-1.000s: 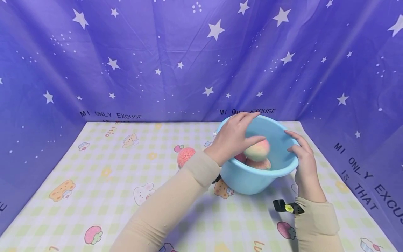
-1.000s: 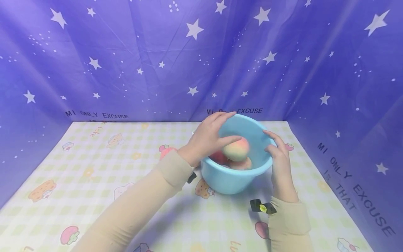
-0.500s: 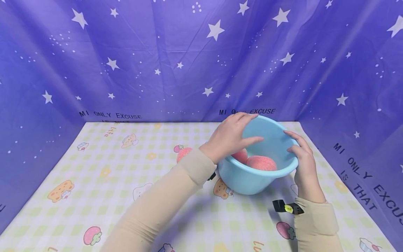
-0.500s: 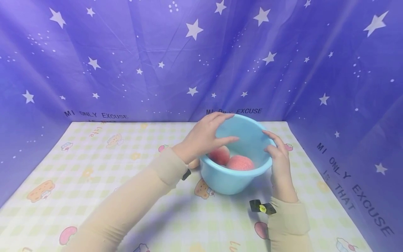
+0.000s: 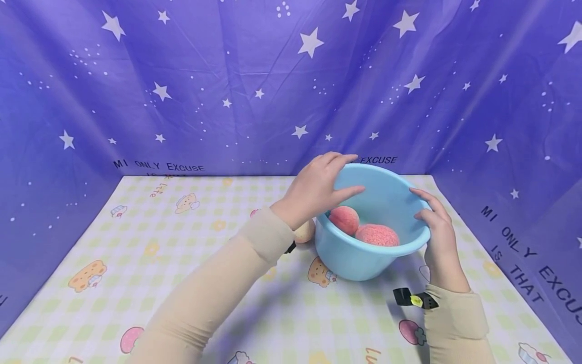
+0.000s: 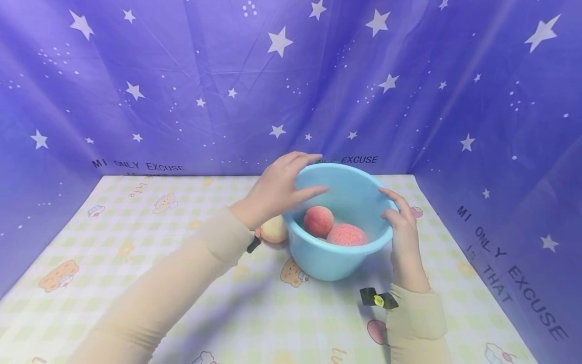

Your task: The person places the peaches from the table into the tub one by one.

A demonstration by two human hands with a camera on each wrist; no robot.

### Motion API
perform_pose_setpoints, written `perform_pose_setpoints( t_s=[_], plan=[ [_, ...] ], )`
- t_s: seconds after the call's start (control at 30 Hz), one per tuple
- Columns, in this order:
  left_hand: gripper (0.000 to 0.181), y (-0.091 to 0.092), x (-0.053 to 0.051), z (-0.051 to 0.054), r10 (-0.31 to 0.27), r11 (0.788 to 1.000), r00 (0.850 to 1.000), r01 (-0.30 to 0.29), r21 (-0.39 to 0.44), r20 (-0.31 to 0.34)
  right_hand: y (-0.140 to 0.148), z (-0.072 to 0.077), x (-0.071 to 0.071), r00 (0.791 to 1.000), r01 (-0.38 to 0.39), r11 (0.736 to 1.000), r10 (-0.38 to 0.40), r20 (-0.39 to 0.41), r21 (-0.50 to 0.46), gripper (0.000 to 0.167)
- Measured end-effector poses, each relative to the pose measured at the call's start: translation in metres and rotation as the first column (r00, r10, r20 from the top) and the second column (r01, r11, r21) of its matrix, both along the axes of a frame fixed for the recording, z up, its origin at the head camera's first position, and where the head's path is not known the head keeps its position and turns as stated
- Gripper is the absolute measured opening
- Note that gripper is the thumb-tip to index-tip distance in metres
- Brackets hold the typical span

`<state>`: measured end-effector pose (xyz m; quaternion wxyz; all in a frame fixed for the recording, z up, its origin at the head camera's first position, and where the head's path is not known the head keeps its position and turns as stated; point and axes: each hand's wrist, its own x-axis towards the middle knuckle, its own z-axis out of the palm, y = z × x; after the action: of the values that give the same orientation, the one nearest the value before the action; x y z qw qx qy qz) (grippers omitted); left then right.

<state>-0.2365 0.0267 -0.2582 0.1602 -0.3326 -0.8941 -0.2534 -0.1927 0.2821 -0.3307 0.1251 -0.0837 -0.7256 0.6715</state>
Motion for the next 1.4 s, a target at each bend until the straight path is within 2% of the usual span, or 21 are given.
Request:
perform_pose_setpoints(
  t_s=[0.27, 0.43, 0.87, 1.13, 1.27, 1.4],
  plan=[
    [0.062, -0.018, -0.003, -0.001, 0.043, 0.999, 0.999, -0.043, -0.002, -0.005, -0.001, 0.001, -0.001, 1.000, -0.002, 1.000, 0.002, -0.003, 0.003, 0.062],
    [0.061, -0.029, -0.002, -0.003, 0.065, 0.998, 0.998, -0.065, 0.012, 0.019, -0.001, 0.001, 0.000, 1.000, 0.001, 1.000, -0.001, 0.002, 0.011, 0.062],
    [0.057, -0.060, -0.006, -0.015, 0.133, 0.990, 0.990, -0.135, 0.035, 0.050, 0.000, 0.001, 0.000, 1.000, -0.005, 1.000, 0.005, 0.000, 0.011, 0.061],
    [0.048, -0.072, -0.006, -0.024, 0.164, 0.986, 0.986, -0.163, -0.024, 0.036, -0.001, 0.000, 0.001, 1.000, -0.020, 1.000, 0.020, -0.007, 0.016, 0.060],
    [0.049, -0.077, -0.008, -0.030, 0.180, 0.981, 0.980, -0.174, -0.081, 0.080, -0.001, 0.000, 0.001, 1.000, -0.019, 1.000, 0.019, -0.008, 0.010, 0.060],
    [0.052, -0.080, -0.011, -0.039, 0.196, 0.970, 0.972, -0.172, -0.173, 0.132, -0.001, 0.001, 0.001, 1.000, -0.017, 1.000, 0.018, -0.010, 0.017, 0.060]
  ],
)
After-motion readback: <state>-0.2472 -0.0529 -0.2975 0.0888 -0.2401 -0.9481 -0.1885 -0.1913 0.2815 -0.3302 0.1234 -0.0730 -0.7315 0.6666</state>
